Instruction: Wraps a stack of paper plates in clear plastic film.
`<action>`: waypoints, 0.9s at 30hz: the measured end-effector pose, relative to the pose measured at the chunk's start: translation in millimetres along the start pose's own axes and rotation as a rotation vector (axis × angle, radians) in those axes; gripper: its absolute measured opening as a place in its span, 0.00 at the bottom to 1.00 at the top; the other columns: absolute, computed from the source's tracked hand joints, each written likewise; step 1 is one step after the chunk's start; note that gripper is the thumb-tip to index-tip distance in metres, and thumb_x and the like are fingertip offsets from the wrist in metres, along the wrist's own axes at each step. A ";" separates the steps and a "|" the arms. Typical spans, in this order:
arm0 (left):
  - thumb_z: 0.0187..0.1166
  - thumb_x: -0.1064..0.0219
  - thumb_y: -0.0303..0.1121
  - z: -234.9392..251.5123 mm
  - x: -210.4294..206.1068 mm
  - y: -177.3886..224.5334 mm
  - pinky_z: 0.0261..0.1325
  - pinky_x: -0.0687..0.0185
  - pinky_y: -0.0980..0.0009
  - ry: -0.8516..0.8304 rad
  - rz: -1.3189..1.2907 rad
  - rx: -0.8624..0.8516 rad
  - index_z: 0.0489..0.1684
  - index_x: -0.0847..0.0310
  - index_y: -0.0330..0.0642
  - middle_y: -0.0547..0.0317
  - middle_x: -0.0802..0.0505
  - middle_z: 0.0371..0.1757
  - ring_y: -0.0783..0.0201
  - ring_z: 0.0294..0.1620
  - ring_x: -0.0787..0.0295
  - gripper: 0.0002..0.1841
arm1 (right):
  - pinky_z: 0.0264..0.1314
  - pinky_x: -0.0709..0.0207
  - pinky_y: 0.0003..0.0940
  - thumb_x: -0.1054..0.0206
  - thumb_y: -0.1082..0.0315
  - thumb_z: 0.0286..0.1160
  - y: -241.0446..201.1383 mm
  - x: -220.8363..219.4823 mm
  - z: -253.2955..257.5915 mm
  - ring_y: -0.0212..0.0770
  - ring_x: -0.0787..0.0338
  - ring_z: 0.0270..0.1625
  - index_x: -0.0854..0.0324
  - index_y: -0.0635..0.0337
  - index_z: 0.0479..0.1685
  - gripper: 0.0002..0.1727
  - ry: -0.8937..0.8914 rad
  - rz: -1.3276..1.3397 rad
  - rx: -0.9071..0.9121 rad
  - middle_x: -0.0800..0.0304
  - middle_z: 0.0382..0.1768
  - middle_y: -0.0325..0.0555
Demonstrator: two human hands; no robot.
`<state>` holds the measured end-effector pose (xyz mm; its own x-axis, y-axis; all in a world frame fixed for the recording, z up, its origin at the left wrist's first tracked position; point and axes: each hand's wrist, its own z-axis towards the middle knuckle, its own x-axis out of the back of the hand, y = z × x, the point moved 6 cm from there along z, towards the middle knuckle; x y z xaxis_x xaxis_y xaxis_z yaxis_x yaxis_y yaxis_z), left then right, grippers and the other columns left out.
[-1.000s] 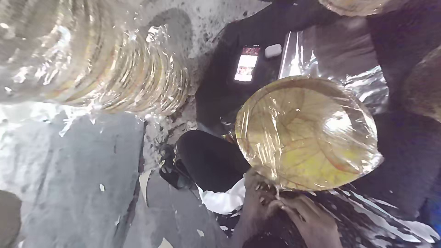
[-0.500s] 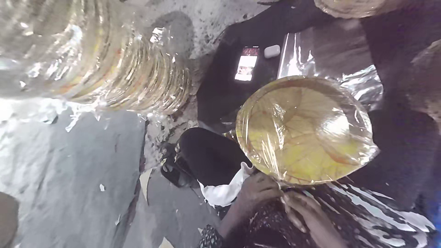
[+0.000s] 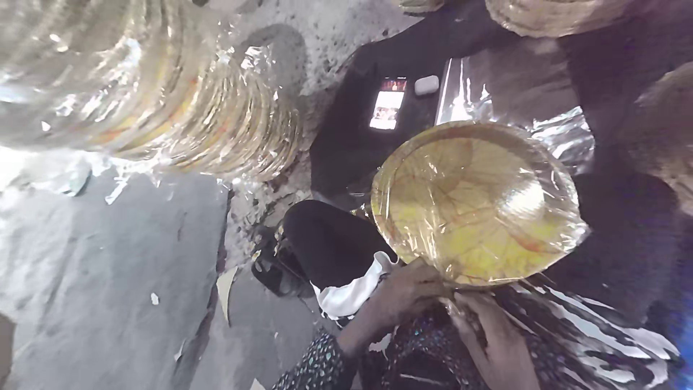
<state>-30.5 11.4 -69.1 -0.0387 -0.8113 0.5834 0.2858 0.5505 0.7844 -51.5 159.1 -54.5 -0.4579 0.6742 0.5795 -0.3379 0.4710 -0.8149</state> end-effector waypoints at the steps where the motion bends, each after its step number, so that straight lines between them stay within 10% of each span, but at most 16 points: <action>1: 0.72 0.31 0.23 0.9 0.0 -0.2 0.53 0.18 0.62 -0.017 -0.021 0.021 0.36 0.07 0.34 0.45 0.08 0.38 0.49 0.45 0.13 0.06 | 0.52 0.15 0.38 0.36 0.68 0.76 -3.2 0.4 -0.7 0.56 0.07 0.47 0.11 0.69 0.49 0.14 0.009 -0.033 0.065 0.08 0.46 0.67; 6: 0.72 0.34 0.20 0.7 -1.0 -2.5 0.54 0.19 0.57 -0.090 -0.097 0.096 0.39 0.09 0.30 0.40 0.11 0.40 0.44 0.47 0.14 0.08 | 0.47 0.12 0.33 0.34 0.74 0.76 -8.4 0.9 4.8 0.50 0.05 0.45 0.08 0.59 0.51 0.11 -0.063 -0.099 0.233 0.07 0.48 0.60; 11: 0.72 0.36 0.19 0.0 -5.1 -0.2 0.54 0.19 0.53 -0.059 -0.002 0.136 0.36 0.11 0.28 0.39 0.10 0.41 0.42 0.48 0.13 0.06 | 0.35 0.12 0.33 0.36 0.61 0.77 -3.2 -2.2 23.5 0.45 0.03 0.36 0.08 0.62 0.33 0.15 0.065 -0.173 0.229 0.03 0.36 0.52; 17: 0.70 0.28 0.24 -16.8 -12.5 7.1 0.60 0.18 0.70 0.280 0.041 0.160 0.44 0.15 0.29 0.40 0.09 0.46 0.53 0.51 0.11 0.10 | 0.30 0.14 0.45 0.31 0.66 0.71 4.9 2.4 23.8 0.50 0.08 0.25 0.11 0.72 0.35 0.13 -0.015 -0.024 -0.151 0.08 0.27 0.57; 21: 0.71 0.27 0.27 -25.9 -25.6 7.2 0.58 0.18 0.69 0.363 0.089 -0.001 0.35 0.16 0.35 0.47 0.08 0.39 0.55 0.46 0.11 0.05 | 0.22 0.22 0.18 0.40 0.72 0.83 21.0 -10.2 3.1 0.23 0.20 0.17 0.20 0.64 0.37 0.07 -0.208 0.506 -0.665 0.18 0.19 0.32; 27: 0.79 0.32 0.26 -18.5 -17.9 15.1 0.55 0.18 0.72 0.303 0.047 -0.212 0.36 0.11 0.42 0.53 0.06 0.41 0.59 0.44 0.12 0.04 | 0.15 0.33 0.12 0.56 0.70 0.93 20.1 -15.9 -13.1 0.18 0.28 0.11 0.24 0.53 0.32 0.19 -0.226 0.988 -0.996 0.25 0.11 0.25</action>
<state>-7.8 30.6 -71.7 0.2551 -0.8250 0.5043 0.4739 0.5613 0.6785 -40.2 165.3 -80.3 -0.3127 0.8972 -0.3117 0.8607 0.1288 -0.4926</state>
